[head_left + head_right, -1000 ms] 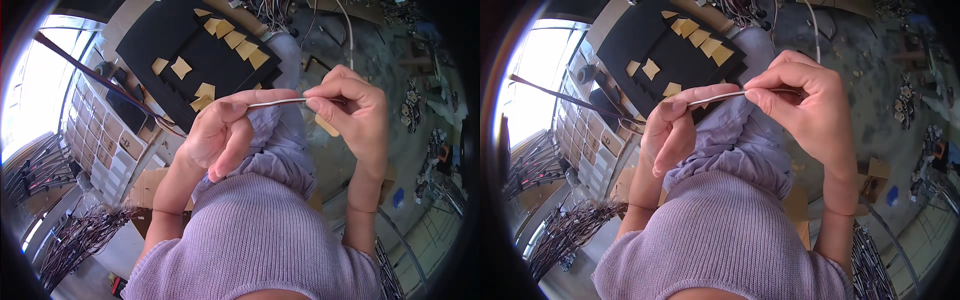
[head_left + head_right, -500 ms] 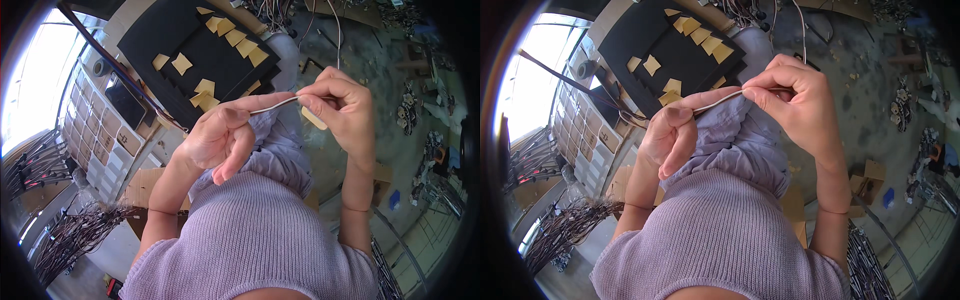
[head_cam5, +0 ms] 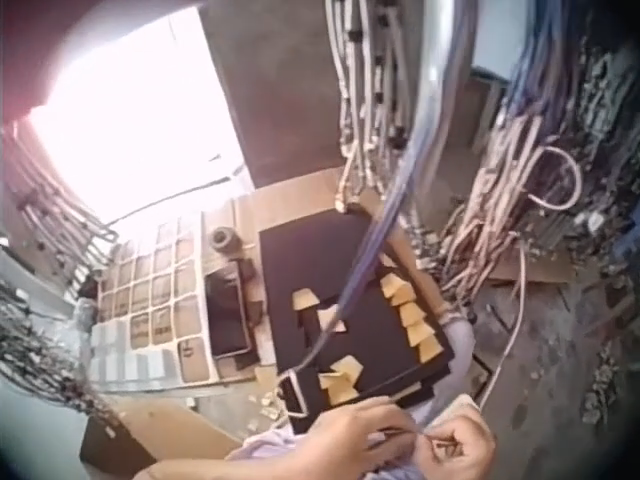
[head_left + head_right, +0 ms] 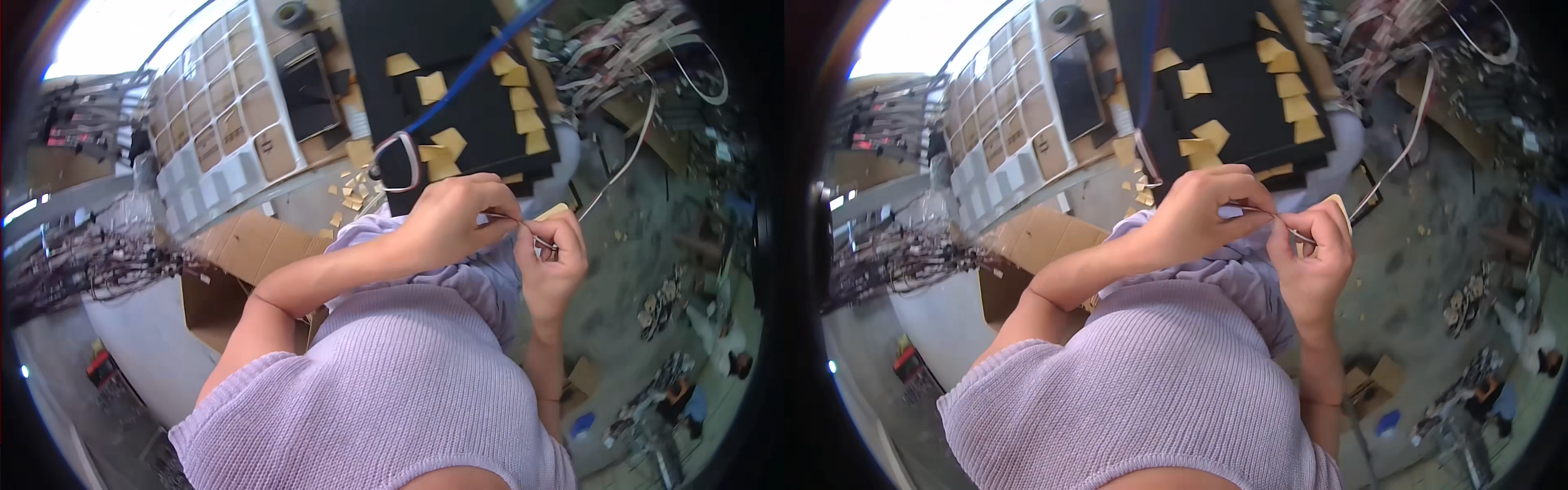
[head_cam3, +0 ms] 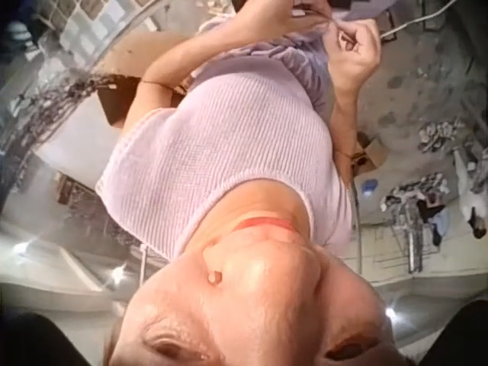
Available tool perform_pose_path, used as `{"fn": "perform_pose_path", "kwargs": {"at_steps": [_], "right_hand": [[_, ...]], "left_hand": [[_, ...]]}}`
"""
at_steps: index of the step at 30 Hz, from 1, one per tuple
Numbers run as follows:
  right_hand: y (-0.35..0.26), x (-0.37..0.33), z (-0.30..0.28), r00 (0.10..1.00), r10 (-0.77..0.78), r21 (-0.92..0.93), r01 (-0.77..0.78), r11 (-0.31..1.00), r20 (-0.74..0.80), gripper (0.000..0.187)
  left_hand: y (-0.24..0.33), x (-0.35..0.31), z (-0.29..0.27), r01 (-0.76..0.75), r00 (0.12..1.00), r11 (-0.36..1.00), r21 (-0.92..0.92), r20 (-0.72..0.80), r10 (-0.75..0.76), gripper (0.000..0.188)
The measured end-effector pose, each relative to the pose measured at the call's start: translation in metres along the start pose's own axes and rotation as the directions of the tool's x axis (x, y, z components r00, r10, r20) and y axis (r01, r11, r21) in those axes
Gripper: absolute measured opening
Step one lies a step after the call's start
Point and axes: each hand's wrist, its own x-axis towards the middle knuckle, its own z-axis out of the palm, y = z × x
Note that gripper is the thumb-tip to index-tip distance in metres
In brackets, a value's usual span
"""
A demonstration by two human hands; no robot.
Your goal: Assembling wiring harnesses by attaching connectors and adhesive tape to electrical wires.
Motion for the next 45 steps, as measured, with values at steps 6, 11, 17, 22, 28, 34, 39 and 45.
{"fn": "perform_pose_path", "kwargs": {"at_steps": [6, 11, 17, 22, 28, 34, 39, 45], "right_hand": [[0.0, 0.045, 0.021, 0.952, 0.04, 0.187, -0.101, 0.977, 0.305, 0.006], [-0.026, 0.142, 0.122, 0.905, -0.284, 0.231, 0.216, 0.949, 0.318, 0.008], [-0.031, 0.189, 0.221, 0.768, -0.351, -0.303, 0.563, 0.769, 0.535, 0.01], [-0.031, 0.186, 0.217, 0.726, -0.406, -0.29, 0.626, 0.724, 0.555, 0.007], [-0.018, 0.206, 0.112, 0.845, -0.33, 0.17, 0.284, 0.944, 0.421, 0.01], [0.023, 0.132, 0.004, 0.725, -0.284, 0.692, -0.353, 0.63, 0.627, 0.011], [0.011, 0.08, -0.012, 0.842, -0.134, 0.597, -0.249, 0.762, 0.523, 0.014], [0.022, 0.055, -0.024, 0.969, -0.14, 0.367, 0.057, 0.929, 0.203, 0.015]], "left_hand": [[-0.019, -0.042, -0.013, 0.074, 0.988, 0.997, 0.019, -0.137, -0.071, 0.01], [-0.021, -0.079, -0.039, 0.108, 0.992, 0.989, 0.098, -0.067, -0.102, 0.009], [-0.029, -0.086, -0.058, 0.142, 0.974, 0.988, 0.057, -0.185, -0.129, 0.011], [-0.029, -0.075, -0.053, 0.071, 0.984, 0.995, 0.068, -0.169, -0.059, 0.01], [-0.016, -0.063, -0.049, -0.052, 0.99, 0.996, 0.078, -0.127, 0.061, 0.009], [-0.002, -0.026, -0.026, -0.191, 0.926, 0.956, 0.224, -0.281, 0.251, 0.019], [0.014, 0.001, -0.002, -0.339, 0.864, 0.896, 0.289, -0.282, 0.418, 0.019], [0.021, 0.001, 0.014, -0.262, 0.935, 0.89, 0.373, -0.13, 0.33, 0.022]]}}
